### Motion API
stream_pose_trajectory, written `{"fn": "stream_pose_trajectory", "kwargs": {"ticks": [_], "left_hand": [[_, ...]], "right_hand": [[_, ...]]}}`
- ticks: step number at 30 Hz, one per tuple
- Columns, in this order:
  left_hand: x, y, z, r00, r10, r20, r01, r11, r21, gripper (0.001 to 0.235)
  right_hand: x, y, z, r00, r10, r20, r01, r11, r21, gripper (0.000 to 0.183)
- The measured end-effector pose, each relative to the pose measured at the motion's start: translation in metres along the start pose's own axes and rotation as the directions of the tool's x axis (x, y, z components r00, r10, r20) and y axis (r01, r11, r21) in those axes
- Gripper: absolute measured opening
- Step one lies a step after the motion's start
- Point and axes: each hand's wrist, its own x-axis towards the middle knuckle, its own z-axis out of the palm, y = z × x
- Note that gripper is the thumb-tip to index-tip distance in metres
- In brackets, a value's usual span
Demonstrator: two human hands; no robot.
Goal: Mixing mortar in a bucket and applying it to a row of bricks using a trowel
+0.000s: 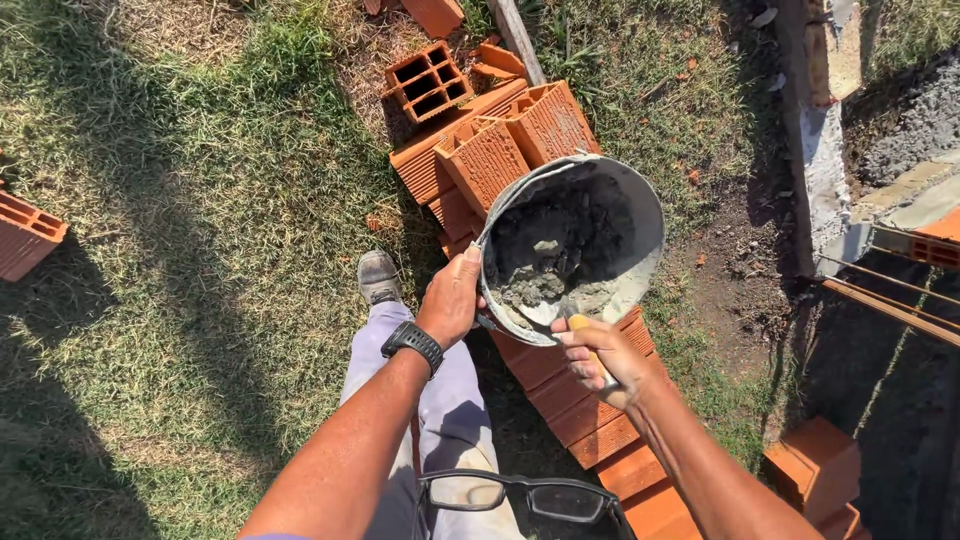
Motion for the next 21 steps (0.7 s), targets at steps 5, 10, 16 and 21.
{"fn": "stream_pose_trajectory", "kwargs": {"ticks": [5, 10, 16, 21], "left_hand": [[0.005, -0.008, 0.003, 1.0, 0.006, -0.022, -0.007, 0.999, -0.053, 0.058], [0.006, -0.009, 0.003, 1.0, 0.013, -0.024, -0.013, 1.0, -0.026, 0.059], [-0.005, 0.003, -0.002, 1.0, 0.005, -0.019, -0.005, 1.0, -0.025, 0.059], [-0.012, 0.006, -0.003, 1.0, -0.016, -0.013, 0.016, 1.0, -0.016, 0.06]], "right_hand": [[-0.008, 0.007, 0.001, 0.996, -0.025, 0.086, -0.003, 0.951, 0.308, 0.026], [-0.05, -0.014, 0.005, 0.998, -0.059, 0.0, 0.058, 0.975, 0.215, 0.03], [-0.09, -0.059, -0.021, 0.968, -0.194, -0.157, 0.069, 0.813, -0.578, 0.048], [-0.038, -0.04, -0.009, 0.953, -0.245, -0.179, -0.127, 0.215, -0.968, 0.051]]}}
